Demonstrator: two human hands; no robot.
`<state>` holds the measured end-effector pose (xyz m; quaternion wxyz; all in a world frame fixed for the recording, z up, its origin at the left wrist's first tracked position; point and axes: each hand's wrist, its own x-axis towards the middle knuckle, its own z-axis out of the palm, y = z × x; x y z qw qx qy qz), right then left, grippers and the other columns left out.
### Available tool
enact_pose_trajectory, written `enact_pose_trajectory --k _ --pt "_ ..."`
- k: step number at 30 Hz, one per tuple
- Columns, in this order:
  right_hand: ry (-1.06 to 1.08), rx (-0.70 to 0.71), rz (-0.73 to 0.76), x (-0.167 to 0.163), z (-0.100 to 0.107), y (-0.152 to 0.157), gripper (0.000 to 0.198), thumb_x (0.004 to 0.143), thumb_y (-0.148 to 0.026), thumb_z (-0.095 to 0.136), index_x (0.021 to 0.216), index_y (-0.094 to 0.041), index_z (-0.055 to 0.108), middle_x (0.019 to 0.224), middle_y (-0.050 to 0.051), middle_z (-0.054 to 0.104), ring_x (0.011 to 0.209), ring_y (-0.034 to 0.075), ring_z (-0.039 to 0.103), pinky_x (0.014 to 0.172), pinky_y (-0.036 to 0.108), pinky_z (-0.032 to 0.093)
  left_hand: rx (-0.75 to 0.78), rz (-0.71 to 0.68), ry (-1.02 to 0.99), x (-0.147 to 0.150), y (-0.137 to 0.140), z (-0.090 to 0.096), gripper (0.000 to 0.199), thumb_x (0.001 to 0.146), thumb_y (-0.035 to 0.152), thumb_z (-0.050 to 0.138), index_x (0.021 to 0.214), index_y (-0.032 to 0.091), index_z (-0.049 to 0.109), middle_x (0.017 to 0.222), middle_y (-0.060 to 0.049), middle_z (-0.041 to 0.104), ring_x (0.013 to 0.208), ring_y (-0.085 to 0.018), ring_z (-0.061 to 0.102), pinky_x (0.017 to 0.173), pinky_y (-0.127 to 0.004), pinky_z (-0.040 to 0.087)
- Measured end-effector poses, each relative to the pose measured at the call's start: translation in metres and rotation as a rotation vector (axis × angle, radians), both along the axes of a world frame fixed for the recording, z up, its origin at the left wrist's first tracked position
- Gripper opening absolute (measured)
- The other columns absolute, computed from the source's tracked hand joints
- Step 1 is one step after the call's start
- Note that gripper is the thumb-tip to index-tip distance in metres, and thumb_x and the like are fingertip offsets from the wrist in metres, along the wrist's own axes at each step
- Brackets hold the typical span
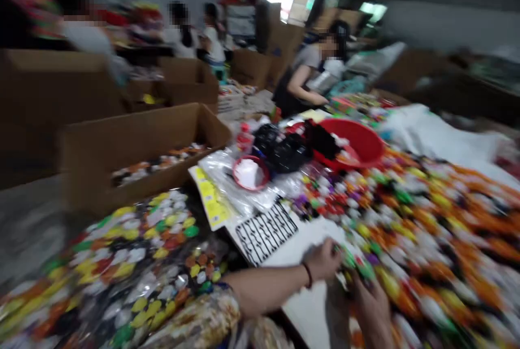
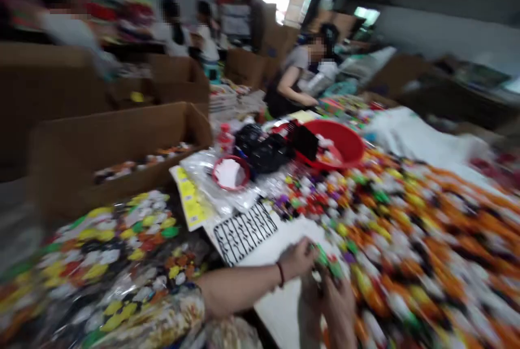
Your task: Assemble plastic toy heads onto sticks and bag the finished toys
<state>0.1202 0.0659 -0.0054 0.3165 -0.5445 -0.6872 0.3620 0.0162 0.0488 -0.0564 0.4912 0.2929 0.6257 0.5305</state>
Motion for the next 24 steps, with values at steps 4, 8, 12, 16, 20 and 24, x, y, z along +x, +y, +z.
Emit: enact_pose_trajectory --k 4,8,12,16,20,24 --pt "0.146 -0.103 -0.134 0.024 -0.022 -0.005 0.057 0.054 -0.076 0.067 0.064 -0.02 0.061 0.056 0.002 0.06 0.053 0.018 0.053 0.048 0.03 0.044 0.112 -0.055 -0.301 0.003 0.01 -0.006 0.024 0.086 0.042 0.058 0.092 0.02 0.05 0.064 0.006 0.051 0.055 -0.01 0.048 0.056 -0.023 0.04" --pt "0.228 -0.005 -0.096 0.044 -0.034 -0.014 0.049 0.079 -0.066 0.057 0.093 -0.021 0.066 0.081 0.004 0.07 0.074 0.021 0.064 0.066 0.033 0.054 0.26 -0.068 -0.636 0.006 0.01 -0.008 0.042 0.078 0.043 0.07 0.108 0.021 0.05 0.074 0.005 0.056 0.058 -0.009 0.053 0.059 -0.022 0.044" --pt "0.211 0.108 -0.024 0.065 -0.039 -0.029 0.042 0.089 -0.055 0.052 0.107 -0.021 0.07 0.108 0.01 0.073 0.102 0.024 0.066 0.092 0.041 0.053 0.215 -0.168 -0.742 0.009 -0.001 0.001 0.036 0.073 0.036 0.078 0.094 0.017 0.057 0.077 0.002 0.059 0.064 -0.009 0.056 0.065 -0.023 0.049" --pt "0.209 0.162 -0.061 0.081 -0.038 -0.032 0.035 0.09 -0.046 0.054 0.109 -0.023 0.072 0.111 0.01 0.073 0.103 0.024 0.067 0.094 0.043 0.053 0.172 -0.236 -0.741 0.019 -0.006 0.005 0.038 0.069 0.039 0.082 0.084 0.017 0.056 0.075 0.003 0.057 0.063 -0.008 0.055 0.06 -0.02 0.049" --pt "0.184 0.235 -0.044 0.094 -0.031 -0.034 0.03 0.09 -0.039 0.055 0.107 -0.022 0.073 0.102 0.009 0.075 0.094 0.023 0.069 0.086 0.039 0.056 0.141 -0.305 -0.696 0.031 -0.011 0.007 0.044 0.063 0.043 0.086 0.082 0.016 0.056 0.075 0.003 0.058 0.062 -0.006 0.053 0.058 -0.017 0.047" --pt "0.128 0.322 0.019 0.106 -0.027 -0.042 0.027 0.093 -0.033 0.053 0.108 -0.021 0.073 0.097 0.009 0.074 0.09 0.022 0.069 0.083 0.036 0.057 0.108 -0.336 -0.634 0.041 -0.019 0.011 0.05 0.058 0.047 0.089 0.082 0.016 0.056 0.076 0.003 0.06 0.065 -0.007 0.055 0.06 -0.018 0.048"
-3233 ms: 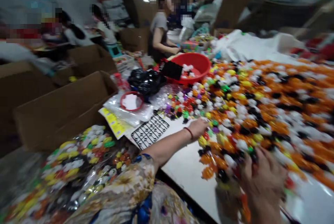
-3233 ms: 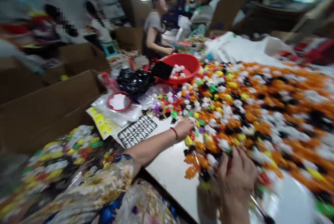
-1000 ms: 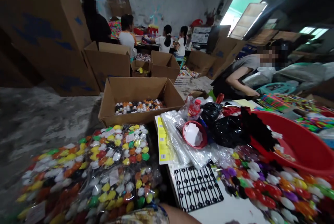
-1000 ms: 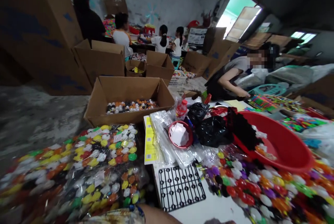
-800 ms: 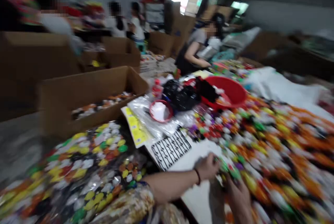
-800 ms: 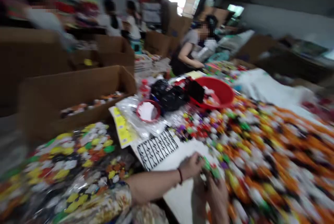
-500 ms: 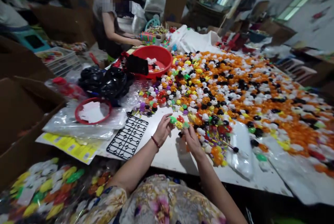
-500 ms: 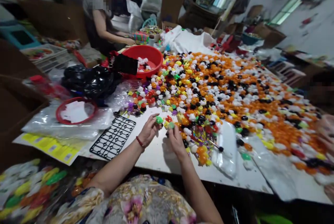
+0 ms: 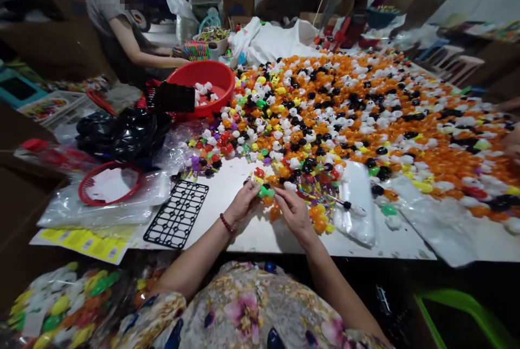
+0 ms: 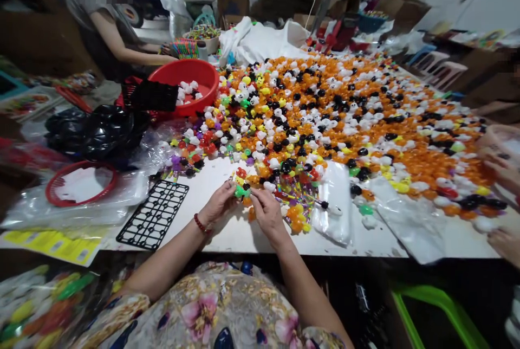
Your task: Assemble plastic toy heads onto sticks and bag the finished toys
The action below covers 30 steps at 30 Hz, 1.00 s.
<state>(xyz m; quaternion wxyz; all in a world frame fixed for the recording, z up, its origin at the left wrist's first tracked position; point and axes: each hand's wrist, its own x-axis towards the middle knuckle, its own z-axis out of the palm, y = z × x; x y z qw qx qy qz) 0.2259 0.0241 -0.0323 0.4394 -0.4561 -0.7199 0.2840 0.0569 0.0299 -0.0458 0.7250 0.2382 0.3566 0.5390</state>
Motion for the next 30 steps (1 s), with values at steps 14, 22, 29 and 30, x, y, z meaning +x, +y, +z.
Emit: enact_pose_trajectory --k 14,22,29,30 --pt "-0.143 0.091 0.11 0.021 0.006 -0.025 0.026 0.096 -0.027 0.048 0.107 -0.021 0.07 0.091 0.01 0.069 0.084 0.022 0.065 0.078 0.036 0.057 0.143 -0.058 0.586 0.025 -0.036 0.01 0.056 0.076 0.074 0.057 0.073 0.021 0.044 0.058 0.008 0.038 0.05 -0.007 0.033 0.045 -0.021 0.028" --pt "-0.109 -0.008 0.186 0.012 0.006 -0.04 0.025 0.096 -0.028 0.049 0.1 -0.023 0.073 0.081 0.007 0.067 0.075 0.019 0.062 0.07 0.031 0.053 -0.045 -0.124 0.468 0.029 -0.06 0.003 0.058 0.073 0.077 0.058 0.074 0.023 0.035 0.052 0.012 0.03 0.041 -0.005 0.028 0.04 -0.02 0.019" --pt "-0.092 -0.144 0.24 -0.003 -0.013 -0.038 0.029 0.096 -0.032 0.049 0.111 -0.025 0.073 0.082 0.004 0.068 0.078 0.019 0.064 0.072 0.031 0.055 -0.037 -0.104 0.449 0.015 -0.062 -0.002 0.058 0.072 0.076 0.06 0.074 0.022 0.039 0.052 0.01 0.037 0.042 -0.006 0.03 0.042 -0.02 0.022" --pt "-0.081 -0.138 0.231 -0.003 -0.015 -0.035 0.03 0.097 -0.033 0.048 0.114 -0.025 0.072 0.084 0.005 0.069 0.08 0.019 0.065 0.072 0.031 0.055 -0.014 -0.103 0.453 0.012 -0.059 -0.004 0.056 0.074 0.075 0.059 0.075 0.022 0.041 0.052 0.009 0.04 0.043 -0.006 0.032 0.042 -0.02 0.024"
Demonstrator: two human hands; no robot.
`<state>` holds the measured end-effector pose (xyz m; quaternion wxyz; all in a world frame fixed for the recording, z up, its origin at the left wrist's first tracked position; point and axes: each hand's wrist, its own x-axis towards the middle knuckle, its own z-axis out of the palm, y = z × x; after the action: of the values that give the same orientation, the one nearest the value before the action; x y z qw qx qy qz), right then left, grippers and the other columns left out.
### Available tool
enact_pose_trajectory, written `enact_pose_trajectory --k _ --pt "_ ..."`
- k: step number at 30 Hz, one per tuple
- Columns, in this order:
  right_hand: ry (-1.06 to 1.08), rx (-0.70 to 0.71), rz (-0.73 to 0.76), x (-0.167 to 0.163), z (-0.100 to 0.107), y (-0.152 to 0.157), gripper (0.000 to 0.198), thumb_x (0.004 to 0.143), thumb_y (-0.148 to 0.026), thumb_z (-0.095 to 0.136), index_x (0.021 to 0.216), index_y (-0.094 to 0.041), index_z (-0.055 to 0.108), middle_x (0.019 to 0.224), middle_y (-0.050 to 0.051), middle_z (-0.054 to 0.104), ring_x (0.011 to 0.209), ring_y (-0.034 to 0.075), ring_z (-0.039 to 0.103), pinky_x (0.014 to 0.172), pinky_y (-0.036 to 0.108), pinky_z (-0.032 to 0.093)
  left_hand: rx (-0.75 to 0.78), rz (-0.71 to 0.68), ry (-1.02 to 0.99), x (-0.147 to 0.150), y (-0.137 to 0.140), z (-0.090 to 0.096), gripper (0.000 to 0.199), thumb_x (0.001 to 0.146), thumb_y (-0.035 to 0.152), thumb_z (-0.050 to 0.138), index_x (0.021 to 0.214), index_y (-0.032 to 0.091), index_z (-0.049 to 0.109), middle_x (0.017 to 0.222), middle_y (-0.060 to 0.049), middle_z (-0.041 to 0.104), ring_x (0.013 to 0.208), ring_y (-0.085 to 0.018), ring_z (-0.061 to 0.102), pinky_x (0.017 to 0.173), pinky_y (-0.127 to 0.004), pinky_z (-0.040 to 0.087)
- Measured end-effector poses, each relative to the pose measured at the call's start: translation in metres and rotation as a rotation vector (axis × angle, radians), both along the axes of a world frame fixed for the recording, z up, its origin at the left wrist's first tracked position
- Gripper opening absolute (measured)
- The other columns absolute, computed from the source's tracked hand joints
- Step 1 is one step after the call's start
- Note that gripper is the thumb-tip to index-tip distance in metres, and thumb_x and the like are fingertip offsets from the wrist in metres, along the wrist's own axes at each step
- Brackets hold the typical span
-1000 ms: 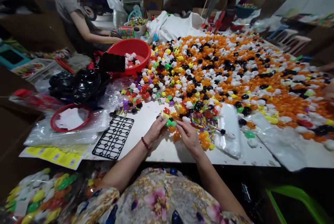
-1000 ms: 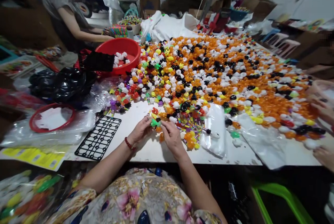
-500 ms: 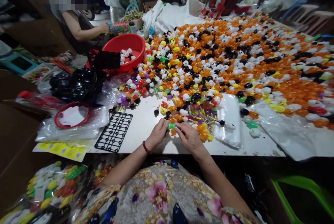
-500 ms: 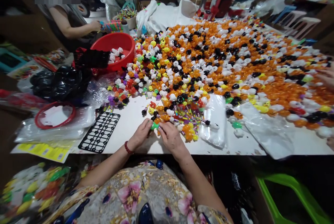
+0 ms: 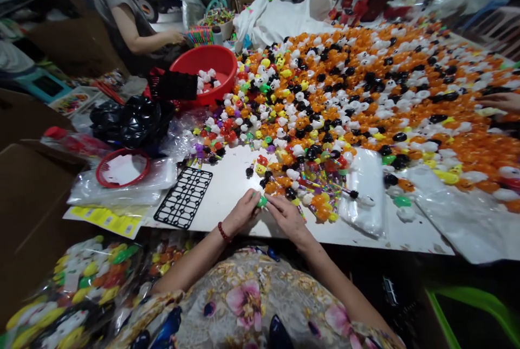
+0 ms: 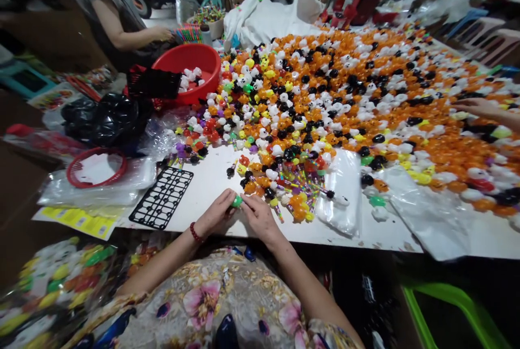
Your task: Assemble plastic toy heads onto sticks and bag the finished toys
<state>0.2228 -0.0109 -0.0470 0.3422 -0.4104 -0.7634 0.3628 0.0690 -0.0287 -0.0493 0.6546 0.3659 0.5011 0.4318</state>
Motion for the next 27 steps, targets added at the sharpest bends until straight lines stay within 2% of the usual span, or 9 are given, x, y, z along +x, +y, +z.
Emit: enact_pose_trajectory --k 2,5,8,10,12,14,19,24,27 --pt "0.022 0.064 -0.054 0.005 0.003 0.009 0.033 0.097 -0.034 0.046 0.118 -0.024 0.07 0.092 0.007 0.07 0.086 0.02 0.066 0.077 0.033 0.055 0.048 0.038 0.027 -0.007 0.009 -0.002 0.05 0.081 0.072 0.051 0.08 0.022 0.046 0.054 0.007 0.046 0.044 -0.008 0.034 0.044 -0.021 0.027" --pt "0.002 0.244 -0.269 0.029 0.022 0.034 0.035 0.097 -0.035 0.047 0.122 -0.023 0.067 0.105 0.01 0.069 0.096 0.023 0.063 0.086 0.039 0.053 0.105 0.226 0.208 -0.018 0.028 -0.004 0.036 0.089 0.057 0.05 0.086 0.022 0.051 0.061 0.004 0.05 0.05 -0.011 0.041 0.052 -0.023 0.033" --pt "-0.151 0.416 -0.59 0.061 0.047 0.065 0.04 0.094 -0.037 0.05 0.128 -0.021 0.063 0.115 0.014 0.065 0.109 0.03 0.056 0.097 0.054 0.044 0.19 0.365 0.536 -0.028 0.051 -0.005 0.017 0.083 0.034 0.064 0.091 0.021 0.055 0.076 0.001 0.054 0.07 -0.016 0.052 0.069 -0.028 0.041" --pt "-0.262 0.496 -0.714 0.071 0.058 0.079 0.044 0.092 -0.037 0.052 0.131 -0.019 0.06 0.126 0.017 0.059 0.12 0.037 0.047 0.103 0.063 0.034 0.277 0.337 0.727 -0.031 0.065 -0.005 0.023 0.079 0.024 0.068 0.099 0.02 0.058 0.09 -0.004 0.055 0.089 -0.02 0.054 0.084 -0.032 0.042" --pt "-0.304 0.535 -0.669 0.064 0.059 0.085 0.044 0.092 -0.034 0.052 0.132 -0.018 0.059 0.129 0.018 0.056 0.123 0.038 0.044 0.104 0.063 0.032 0.321 0.241 0.826 -0.032 0.076 -0.005 0.026 0.077 0.02 0.067 0.102 0.02 0.059 0.098 -0.006 0.053 0.098 -0.024 0.054 0.092 -0.037 0.041" --pt "-0.296 0.541 -0.485 0.043 0.05 0.082 0.039 0.093 -0.03 0.05 0.129 -0.019 0.061 0.123 0.017 0.06 0.116 0.034 0.049 0.102 0.057 0.038 0.308 0.189 0.808 -0.031 0.082 -0.007 0.017 0.077 0.016 0.065 0.093 0.02 0.061 0.095 -0.006 0.052 0.097 -0.024 0.054 0.094 -0.038 0.041" --pt "-0.437 0.428 -0.052 -0.027 0.018 0.08 0.027 0.093 -0.018 0.046 0.111 -0.02 0.067 0.109 0.013 0.066 0.099 0.027 0.055 0.09 0.041 0.048 0.039 0.478 0.336 -0.037 0.082 -0.014 0.018 0.071 0.008 0.064 0.07 0.02 0.051 0.076 -0.001 0.05 0.08 -0.018 0.055 0.082 -0.033 0.046" --pt "-0.83 0.257 -0.027 -0.078 0.023 0.134 0.032 0.091 -0.008 0.043 0.116 -0.012 0.063 0.114 0.018 0.063 0.105 0.028 0.052 0.093 0.038 0.041 -0.092 0.478 0.104 -0.05 0.064 -0.014 0.013 0.078 0.024 0.063 0.075 0.018 0.052 0.067 0.0 0.057 0.058 -0.013 0.058 0.059 -0.027 0.048" --pt "-0.891 0.215 -0.055 -0.097 0.026 0.166 0.038 0.091 -0.004 0.039 0.124 -0.008 0.058 0.118 0.022 0.061 0.109 0.029 0.052 0.094 0.038 0.038 -0.14 0.506 -0.091 -0.056 0.052 -0.011 0.02 0.076 0.032 0.069 0.076 0.016 0.057 0.069 -0.003 0.063 0.056 -0.012 0.06 0.055 -0.023 0.048"
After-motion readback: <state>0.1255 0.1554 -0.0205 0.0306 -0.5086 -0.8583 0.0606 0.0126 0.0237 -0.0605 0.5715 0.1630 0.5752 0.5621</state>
